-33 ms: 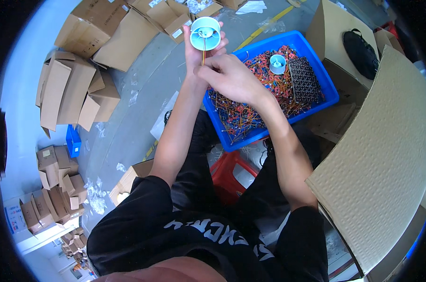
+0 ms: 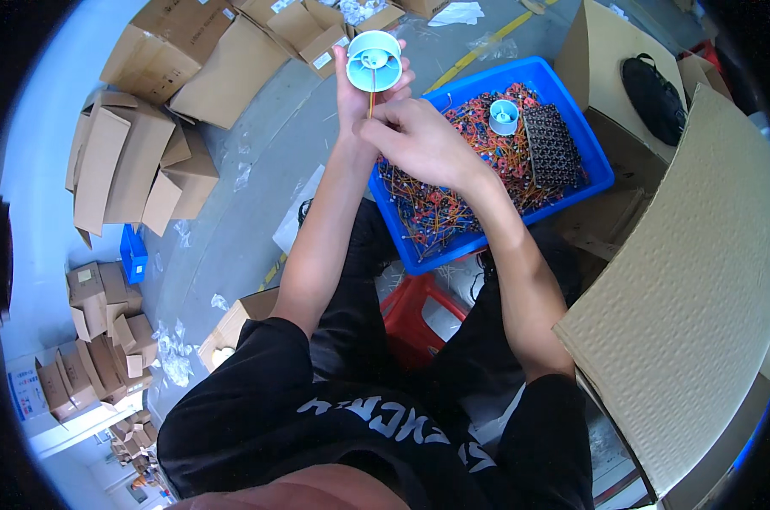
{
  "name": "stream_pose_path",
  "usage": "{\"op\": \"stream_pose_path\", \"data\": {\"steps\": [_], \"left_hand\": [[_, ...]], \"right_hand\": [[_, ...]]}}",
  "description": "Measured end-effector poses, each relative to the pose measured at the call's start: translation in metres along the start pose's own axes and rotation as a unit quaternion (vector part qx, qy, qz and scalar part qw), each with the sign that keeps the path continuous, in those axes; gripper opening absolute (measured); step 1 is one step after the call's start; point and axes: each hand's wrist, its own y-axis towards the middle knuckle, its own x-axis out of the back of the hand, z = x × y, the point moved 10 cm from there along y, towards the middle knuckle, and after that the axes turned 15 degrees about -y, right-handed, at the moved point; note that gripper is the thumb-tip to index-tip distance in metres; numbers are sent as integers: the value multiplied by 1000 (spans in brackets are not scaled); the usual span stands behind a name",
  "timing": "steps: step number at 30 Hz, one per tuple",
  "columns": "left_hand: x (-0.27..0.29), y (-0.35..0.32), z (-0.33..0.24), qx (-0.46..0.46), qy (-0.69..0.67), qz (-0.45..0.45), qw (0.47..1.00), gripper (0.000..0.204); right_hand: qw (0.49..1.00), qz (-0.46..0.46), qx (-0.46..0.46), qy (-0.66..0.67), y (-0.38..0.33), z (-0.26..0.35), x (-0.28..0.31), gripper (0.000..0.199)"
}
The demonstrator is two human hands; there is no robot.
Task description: Assemble small plastic components by joining two parts and then sorting them into a blue bin before transferring them to a larger cardboard box.
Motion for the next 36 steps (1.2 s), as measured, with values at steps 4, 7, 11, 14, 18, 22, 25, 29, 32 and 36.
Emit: {"op": "stream_pose_path", "data": {"steps": [4,7,11,14,18,22,25,29,32,36], "left_hand": [[2,1,-1,5,-15,1,1000,83],[0,0,0,8,-11,0,1000,80],[-3,-2,2,12,16,7,1000,79],[-11,-3,5,22,28,37,999,79],[-10,-3,6,18,31,24,999,79],[-20,-3,4,15,36,62,997,79],[-19,-3,5,13,-16,45,999,81],[-28,-7,15,70,-45,75,994,82],[-26,-8,14,64,-35,61,995,83],[-21,-7,13,66,-63,42,995,85]], "right_hand": [[1000,3,-29,6,-1,-6,0,36],[998,8,-57,3,-1,-8,2,36],[995,17,-69,66,-3,-7,-1,40],[990,54,-64,115,-6,-3,-9,45],[978,59,-109,166,-7,-13,-10,44],[973,121,-79,180,-11,1,-21,45],[972,140,-56,180,-11,7,-25,45],[974,134,-59,175,-11,4,-24,45],[976,126,-52,170,-10,4,-20,45],[979,118,-23,163,-10,8,-16,44]]}}
